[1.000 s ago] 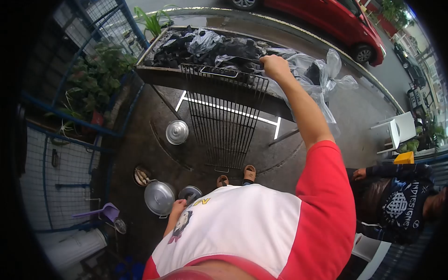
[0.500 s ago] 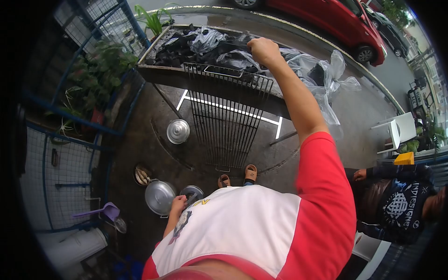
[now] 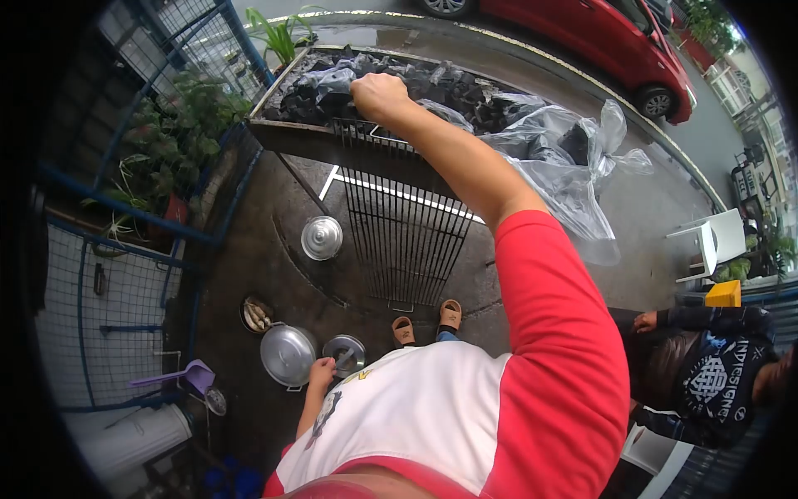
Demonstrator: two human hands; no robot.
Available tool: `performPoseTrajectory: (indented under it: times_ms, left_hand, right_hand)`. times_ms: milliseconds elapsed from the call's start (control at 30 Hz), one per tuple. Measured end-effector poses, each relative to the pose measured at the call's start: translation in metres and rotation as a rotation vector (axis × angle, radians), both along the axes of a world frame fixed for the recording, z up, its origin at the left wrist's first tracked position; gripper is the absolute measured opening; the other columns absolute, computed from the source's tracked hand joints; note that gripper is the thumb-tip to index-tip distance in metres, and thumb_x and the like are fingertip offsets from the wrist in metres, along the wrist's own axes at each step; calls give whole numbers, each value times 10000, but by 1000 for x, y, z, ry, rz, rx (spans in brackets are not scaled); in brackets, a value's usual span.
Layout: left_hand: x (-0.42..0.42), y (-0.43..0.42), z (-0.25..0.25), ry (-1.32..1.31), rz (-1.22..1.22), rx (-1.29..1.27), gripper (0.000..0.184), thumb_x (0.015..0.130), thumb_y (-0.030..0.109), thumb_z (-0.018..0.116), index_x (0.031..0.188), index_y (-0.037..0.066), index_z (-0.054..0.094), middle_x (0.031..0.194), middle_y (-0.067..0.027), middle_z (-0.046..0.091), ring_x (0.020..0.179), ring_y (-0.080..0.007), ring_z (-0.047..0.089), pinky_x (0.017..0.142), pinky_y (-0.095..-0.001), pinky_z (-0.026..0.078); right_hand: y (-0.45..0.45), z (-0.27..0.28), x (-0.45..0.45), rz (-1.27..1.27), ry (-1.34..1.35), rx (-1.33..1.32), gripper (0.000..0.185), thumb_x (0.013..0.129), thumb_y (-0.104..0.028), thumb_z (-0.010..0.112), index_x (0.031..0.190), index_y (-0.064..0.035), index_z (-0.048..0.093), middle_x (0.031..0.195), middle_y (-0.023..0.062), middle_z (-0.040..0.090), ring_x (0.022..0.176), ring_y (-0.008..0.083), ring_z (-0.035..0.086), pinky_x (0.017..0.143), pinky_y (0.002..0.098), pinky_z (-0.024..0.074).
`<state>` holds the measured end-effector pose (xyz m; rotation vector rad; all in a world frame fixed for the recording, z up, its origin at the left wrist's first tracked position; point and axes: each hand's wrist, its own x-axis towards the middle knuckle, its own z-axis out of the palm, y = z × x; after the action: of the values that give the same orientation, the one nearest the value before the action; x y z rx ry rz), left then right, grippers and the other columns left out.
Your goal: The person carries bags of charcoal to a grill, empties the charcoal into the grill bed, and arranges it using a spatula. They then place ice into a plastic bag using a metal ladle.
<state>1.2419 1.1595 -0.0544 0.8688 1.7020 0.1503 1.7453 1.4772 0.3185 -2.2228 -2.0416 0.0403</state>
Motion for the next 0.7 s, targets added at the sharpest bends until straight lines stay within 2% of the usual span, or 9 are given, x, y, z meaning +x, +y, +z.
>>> performPoseTrajectory:
  times_ms: [200, 233, 300, 367, 433, 533, 600, 667, 700]
  left_hand:
    - [-17, -26, 1, 20, 73, -21, 300, 895, 206, 632, 1087, -24, 614, 905, -99, 649, 730, -156, 604, 642, -283, 501]
    - [-17, -31, 2, 42, 55, -22, 263, 903, 226, 620, 1043, 3, 627, 865, -76, 641, 688, -140, 596, 567, -269, 479]
    - [-19, -34, 15, 108, -49, -114, 254, 907, 241, 615, 1025, 17, 628, 853, -63, 635, 658, -131, 585, 523, -262, 454]
    - [-23, -29, 22, 160, -159, -222, 239, 913, 278, 606, 988, 52, 627, 835, -37, 623, 585, -112, 555, 426, -249, 384]
    - [-23, -24, 25, 125, -122, -191, 239, 912, 277, 608, 986, 50, 627, 825, -39, 622, 586, -111, 555, 427, -247, 384]
    - [-27, -23, 6, 18, 30, -142, 260, 905, 253, 619, 1032, 26, 616, 822, -55, 629, 607, -122, 565, 472, -260, 424]
    - [-22, -13, 0, 81, -31, -29, 304, 898, 225, 628, 1093, -6, 595, 846, -76, 639, 627, -136, 572, 533, -279, 464]
    - [-18, 0, -3, 69, -52, 12, 319, 898, 215, 628, 1114, -16, 586, 860, -85, 642, 649, -138, 577, 563, -279, 471]
    - [-14, 2, -5, 55, -61, 41, 334, 899, 205, 628, 1135, -26, 578, 873, -94, 646, 671, -140, 582, 592, -279, 479]
  right_hand:
    - [14, -27, 34, -214, 138, 120, 232, 796, -123, 537, 955, -89, 702, 1008, 170, 679, 960, 330, 657, 806, 432, 526]
    - [26, -49, 40, -227, 158, 101, 235, 795, -120, 535, 959, -86, 701, 1010, 171, 678, 959, 332, 657, 807, 432, 525]
    - [34, -67, 41, -205, 182, 129, 242, 794, -117, 530, 964, -91, 701, 1008, 169, 678, 958, 336, 657, 806, 430, 526]
    - [39, -41, 36, -103, 67, 92, 246, 794, -120, 533, 974, -99, 699, 1011, 165, 678, 959, 337, 657, 801, 430, 527]
    - [25, 10, 30, 25, -35, 51, 247, 794, -128, 541, 984, -119, 699, 1011, 152, 681, 956, 335, 658, 779, 426, 533]
    - [16, 44, 16, -49, -118, 93, 216, 826, -152, 540, 956, -146, 713, 1012, 126, 690, 950, 291, 670, 766, 402, 541]
    - [29, 31, 0, -144, -56, 57, 230, 842, -161, 536, 981, -157, 718, 1037, 106, 691, 971, 273, 670, 779, 394, 545]
    - [65, -17, 1, -241, 57, 56, 261, 843, -157, 533, 1029, -128, 714, 1093, 93, 680, 1006, 281, 661, 798, 398, 549]
    - [83, -35, 3, -169, -2, 76, 254, 831, -156, 541, 1012, -127, 717, 1074, 104, 684, 999, 282, 663, 791, 404, 550]
